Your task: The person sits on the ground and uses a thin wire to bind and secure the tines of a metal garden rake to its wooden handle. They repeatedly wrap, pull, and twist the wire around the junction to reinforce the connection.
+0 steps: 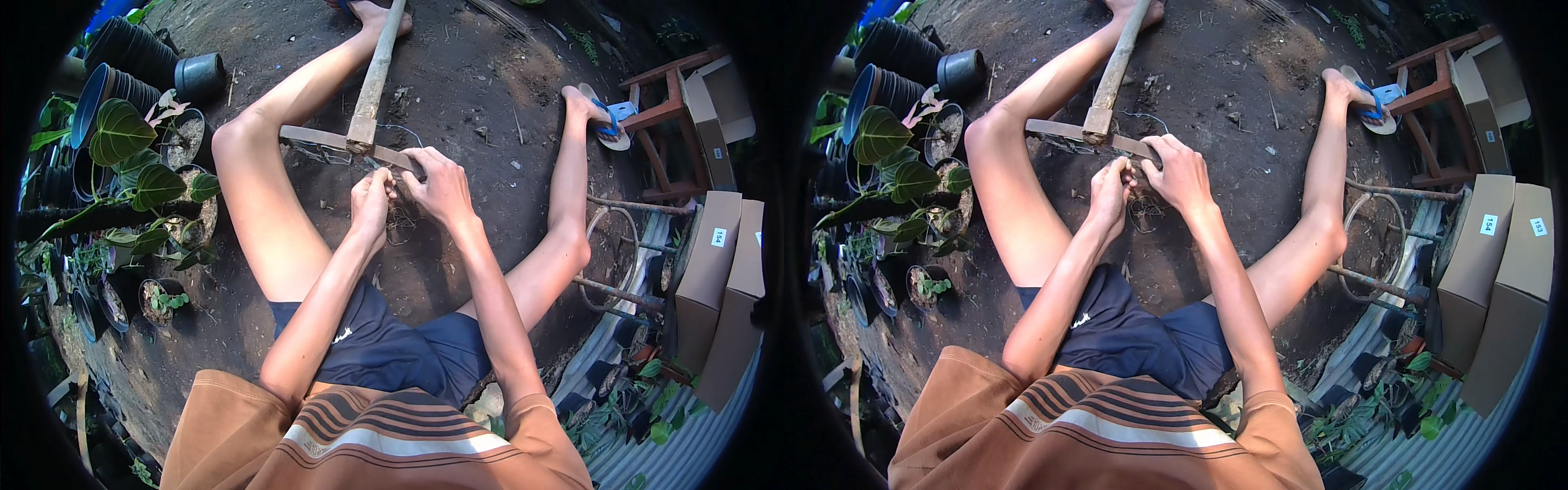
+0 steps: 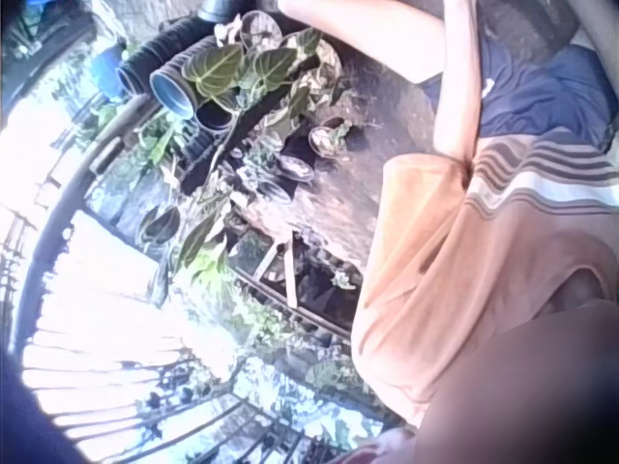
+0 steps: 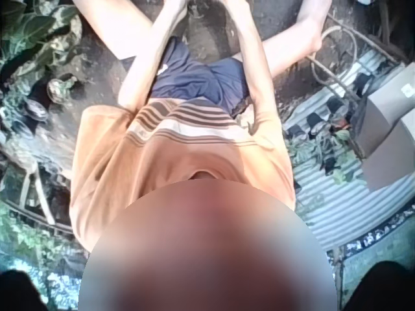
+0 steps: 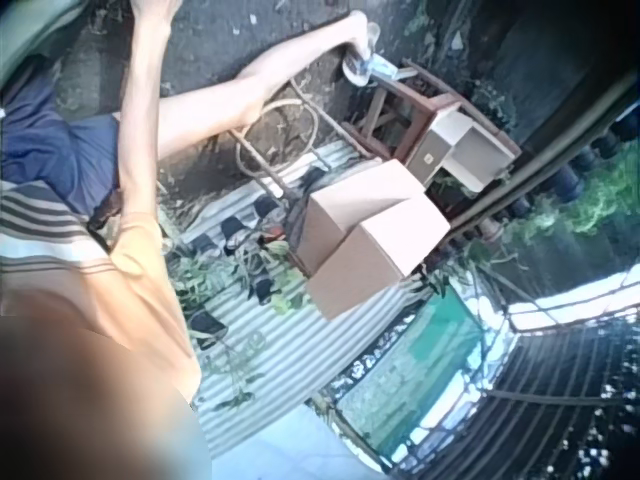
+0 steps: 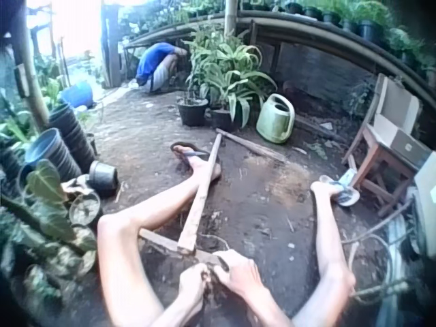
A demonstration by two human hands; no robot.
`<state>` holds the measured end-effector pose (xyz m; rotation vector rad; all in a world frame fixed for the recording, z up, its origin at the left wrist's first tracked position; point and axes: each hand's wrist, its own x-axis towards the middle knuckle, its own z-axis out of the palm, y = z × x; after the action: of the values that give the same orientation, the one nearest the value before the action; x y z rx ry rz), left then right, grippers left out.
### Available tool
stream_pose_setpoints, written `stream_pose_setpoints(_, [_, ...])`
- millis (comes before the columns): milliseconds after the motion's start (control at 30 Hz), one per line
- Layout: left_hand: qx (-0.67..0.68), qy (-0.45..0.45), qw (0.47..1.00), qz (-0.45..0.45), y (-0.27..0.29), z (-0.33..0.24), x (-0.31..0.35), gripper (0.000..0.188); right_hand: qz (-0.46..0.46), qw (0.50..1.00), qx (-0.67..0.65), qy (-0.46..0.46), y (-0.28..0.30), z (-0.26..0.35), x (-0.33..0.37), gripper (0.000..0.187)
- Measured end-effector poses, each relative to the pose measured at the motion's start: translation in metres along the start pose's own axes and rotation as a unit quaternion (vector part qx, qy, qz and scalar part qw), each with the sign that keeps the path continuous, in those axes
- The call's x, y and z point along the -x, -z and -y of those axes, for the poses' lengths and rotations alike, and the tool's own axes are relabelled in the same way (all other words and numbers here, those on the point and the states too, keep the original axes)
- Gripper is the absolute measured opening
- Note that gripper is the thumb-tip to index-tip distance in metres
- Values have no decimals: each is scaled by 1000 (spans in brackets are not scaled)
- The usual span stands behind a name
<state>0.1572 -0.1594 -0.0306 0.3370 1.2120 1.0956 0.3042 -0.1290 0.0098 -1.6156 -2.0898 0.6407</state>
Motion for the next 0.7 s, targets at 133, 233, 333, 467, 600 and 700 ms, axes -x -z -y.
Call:
stream_pose_setpoints(133, [28, 4, 1000, 12, -1, 2, -2, 21, -24, 996, -90, -2, 1, -13, 17, 56])
stream_pose_setpoints(233, [38, -10, 999, 16, -1, 4, -4, 25, -56, 995, -78, 17, -9, -22, 24, 52])
stream_pose_setpoints(333, [35, -13, 999, 22, 0, 3, -3, 27, -67, 994, -89, -20, -18, -27, 16, 40])
stream_pose_setpoints(467, [24, -11, 1000, 16, 2, -1, 4, 28, -159, 985, -20, -66, -42, -15, 5, 24])
stream_pose_setpoints(600, [43, -58, 997, -17, 2, 4, 15, 29, -254, 965, 12, -64, -54, -2, -4, 22])
stream_pose_setpoints(700, [25, -89, 995, -23, 6, 8, 22, 27, -160, 980, 113, -33, -35, 2, -9, 33])
